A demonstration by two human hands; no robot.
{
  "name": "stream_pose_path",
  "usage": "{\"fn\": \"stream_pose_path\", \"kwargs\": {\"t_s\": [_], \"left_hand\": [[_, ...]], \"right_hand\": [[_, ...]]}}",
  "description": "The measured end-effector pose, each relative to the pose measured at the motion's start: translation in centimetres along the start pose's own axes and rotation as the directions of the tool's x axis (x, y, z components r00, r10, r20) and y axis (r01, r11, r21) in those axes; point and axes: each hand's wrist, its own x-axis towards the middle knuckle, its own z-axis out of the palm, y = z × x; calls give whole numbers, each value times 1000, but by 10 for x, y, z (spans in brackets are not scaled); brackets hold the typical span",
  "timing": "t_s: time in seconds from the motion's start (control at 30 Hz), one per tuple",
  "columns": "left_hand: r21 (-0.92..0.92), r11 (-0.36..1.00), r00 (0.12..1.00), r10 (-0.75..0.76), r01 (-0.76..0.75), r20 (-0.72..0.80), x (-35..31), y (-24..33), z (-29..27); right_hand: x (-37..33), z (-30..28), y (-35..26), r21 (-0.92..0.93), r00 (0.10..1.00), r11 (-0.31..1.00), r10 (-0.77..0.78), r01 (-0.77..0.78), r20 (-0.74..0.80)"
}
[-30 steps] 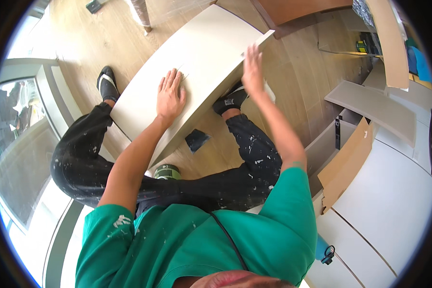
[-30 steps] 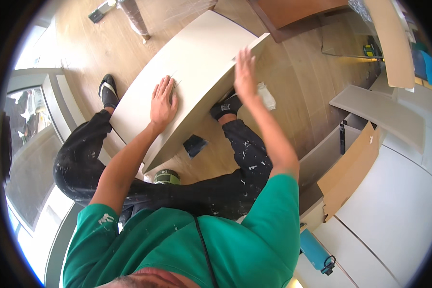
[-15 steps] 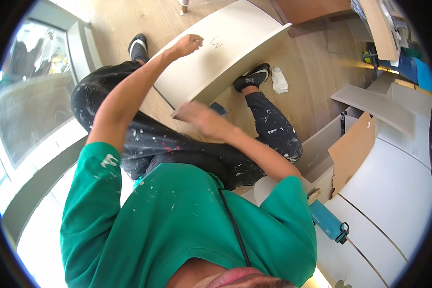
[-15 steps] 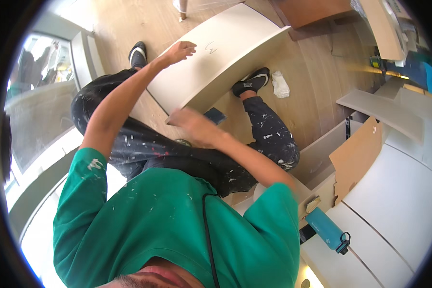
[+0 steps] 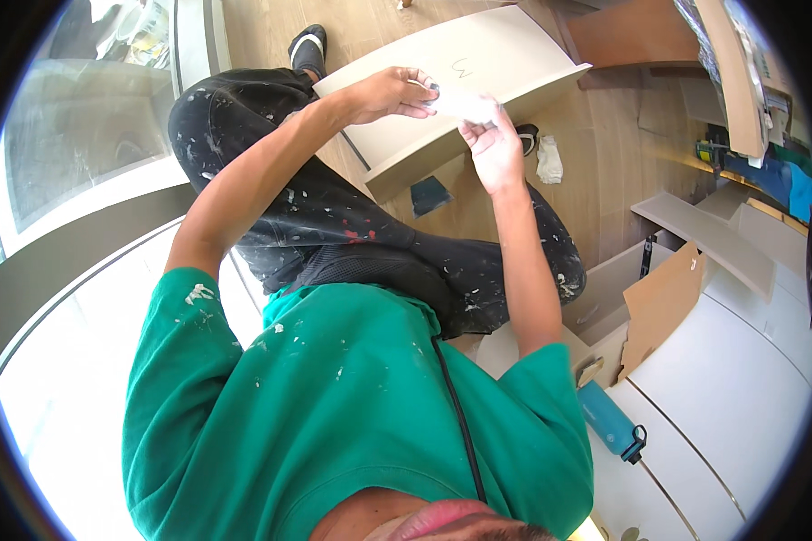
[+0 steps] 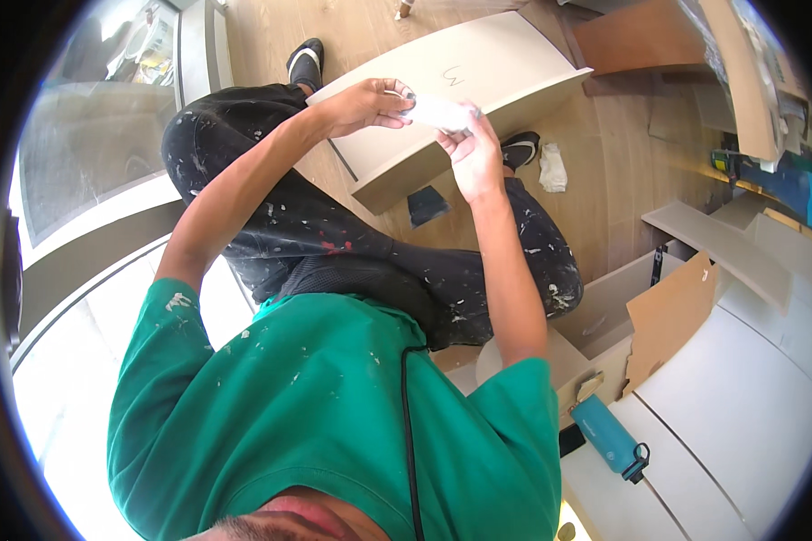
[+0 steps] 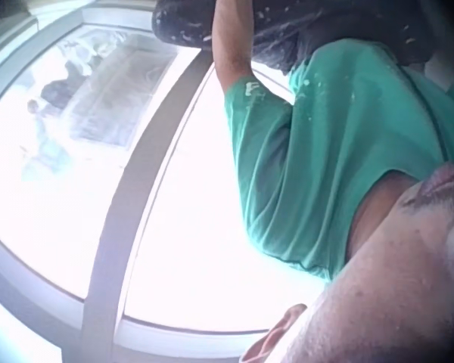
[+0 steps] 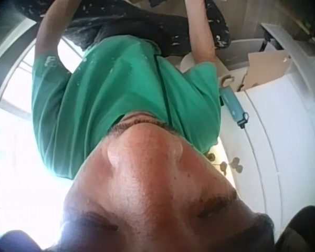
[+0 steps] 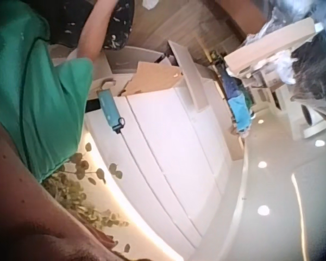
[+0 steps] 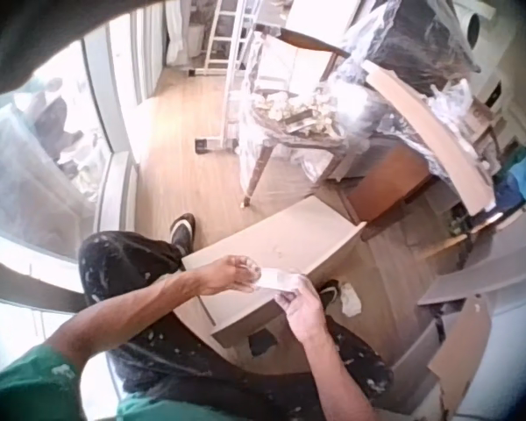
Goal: The person uses a piece of sandpaper to sand the surface and edges of a wooden panel, then wipes it with a cloth while sitting on the floor.
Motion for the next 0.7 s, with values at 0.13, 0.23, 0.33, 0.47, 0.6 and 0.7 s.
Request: {"fn": "stream_pose_path", "kwargs": {"t_s": [0.13,0.23,0.33,0.47,0.6,0.7], "left_hand": [[-319,933,986,-144,164,87,7,-20,-3],[-232,931,945,-226,281,237,3,-31,9],[-41,932,873,-320,359,367,0,-38,21],[663,739,981,-188,116,38,14,-47,5],[962,173,963,134,211,-235,24,-71,-29],[833,271,822,189,483,-538,31,-89,-68]], "right_hand": [[-18,16,33,-696,873,548,-414,465,258],[-26,37,46,-805,734,183,-557,565,389],[-22,46,39,-792,708,166,-581,587,403],[-10,22,35,-869,784,156,-526,469,329],[-1,-32,41,-900,774,-119,-471,419,423],[9,-49,58,-865,761,-285,-414,413,499]]}}
